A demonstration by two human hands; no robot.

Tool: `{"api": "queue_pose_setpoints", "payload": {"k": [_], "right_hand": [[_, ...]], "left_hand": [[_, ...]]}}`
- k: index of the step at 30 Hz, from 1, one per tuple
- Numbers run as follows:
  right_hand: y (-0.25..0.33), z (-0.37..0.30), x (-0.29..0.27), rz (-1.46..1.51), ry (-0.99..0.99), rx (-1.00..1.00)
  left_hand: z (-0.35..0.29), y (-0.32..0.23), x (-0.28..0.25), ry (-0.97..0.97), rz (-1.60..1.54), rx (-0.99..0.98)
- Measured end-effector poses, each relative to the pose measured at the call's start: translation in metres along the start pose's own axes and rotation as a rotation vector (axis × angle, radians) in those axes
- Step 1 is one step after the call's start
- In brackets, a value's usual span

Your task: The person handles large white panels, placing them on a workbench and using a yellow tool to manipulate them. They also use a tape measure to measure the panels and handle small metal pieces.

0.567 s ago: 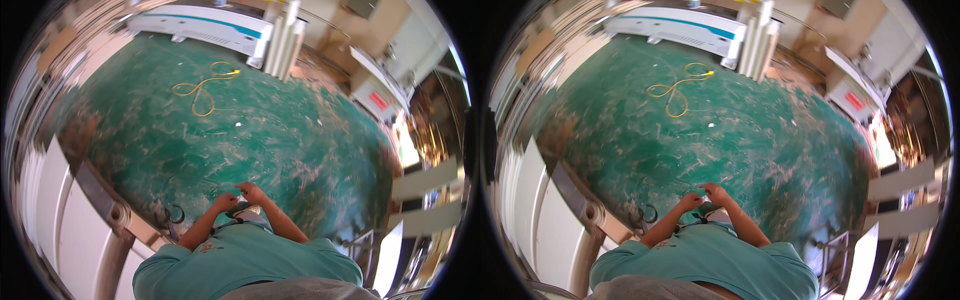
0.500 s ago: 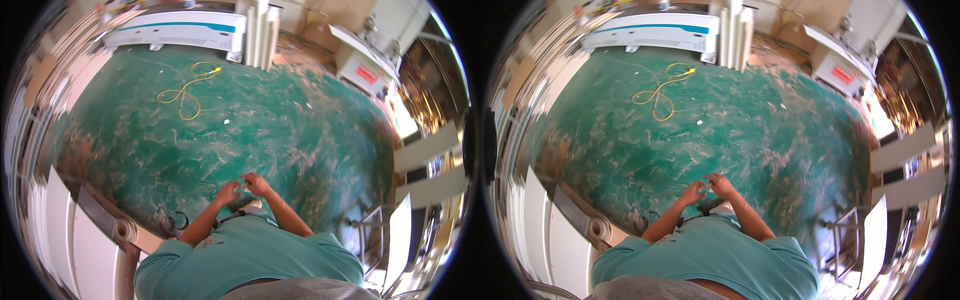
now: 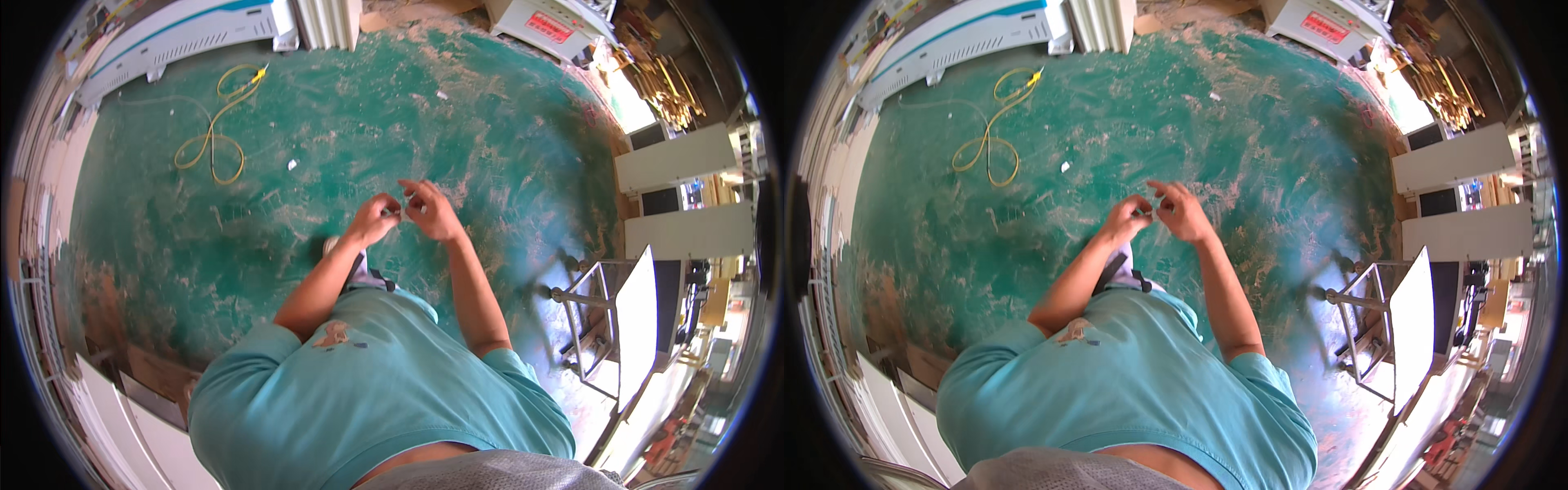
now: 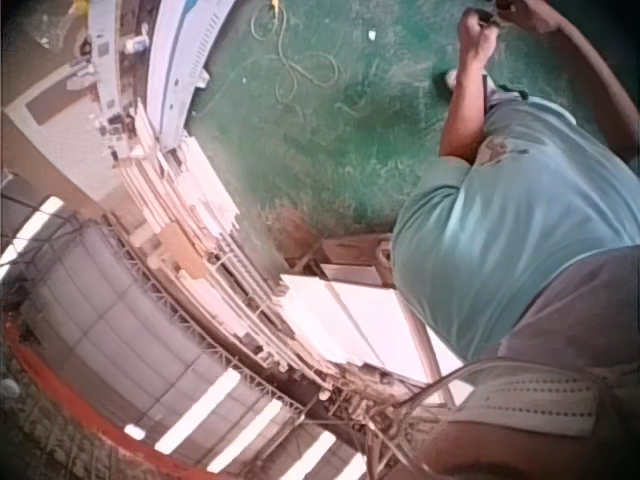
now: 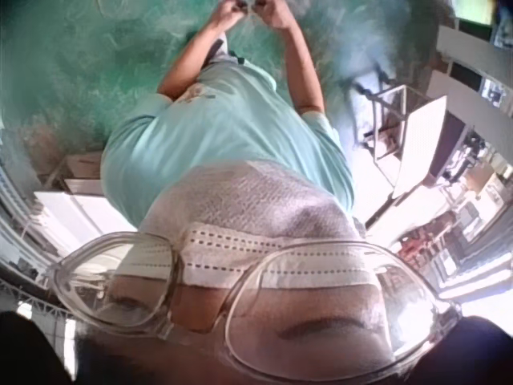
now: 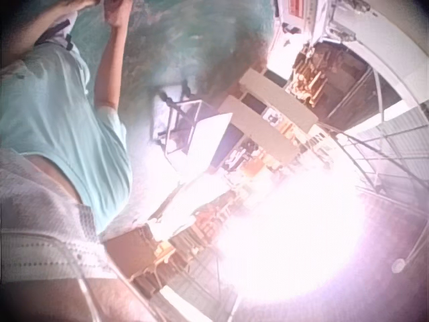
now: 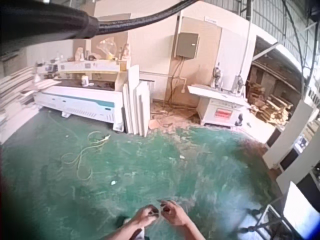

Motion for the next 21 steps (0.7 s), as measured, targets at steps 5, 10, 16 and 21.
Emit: {"api": "queue_pose_setpoints", "payload": {"k": [5,10,16,21], "right_hand": [[-0.076,0.086,-0.036,0.432,0.242,0.210],[-0.134,0.169,-0.102,0.400,0.106,0.319],[-0.180,0.210,-0.239,0.525,-0.621,0.392],[-0.237,0.199,-0.332,0.681,-0.775,0.488]], "left_hand": [[0.114,0.006,-0.006,0.300,-0.030,-0.125],[0.250,-0.008,-0.009,0.478,0.076,-0.138],[0.425,-0.084,0.038,0.036,-0.573,-0.369],[0.561,-0.143,0.121,0.116,-0.658,-0.321]]}}
Point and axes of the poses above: each hand's wrist, its own z-axis towards the middle knuckle, its own x-axis out of the palm, y = z × x, the point moved 3 cm from there along z, towards the middle knuckle, and after that the axes turned 2 degrees about -x, right-handed, at the moved point
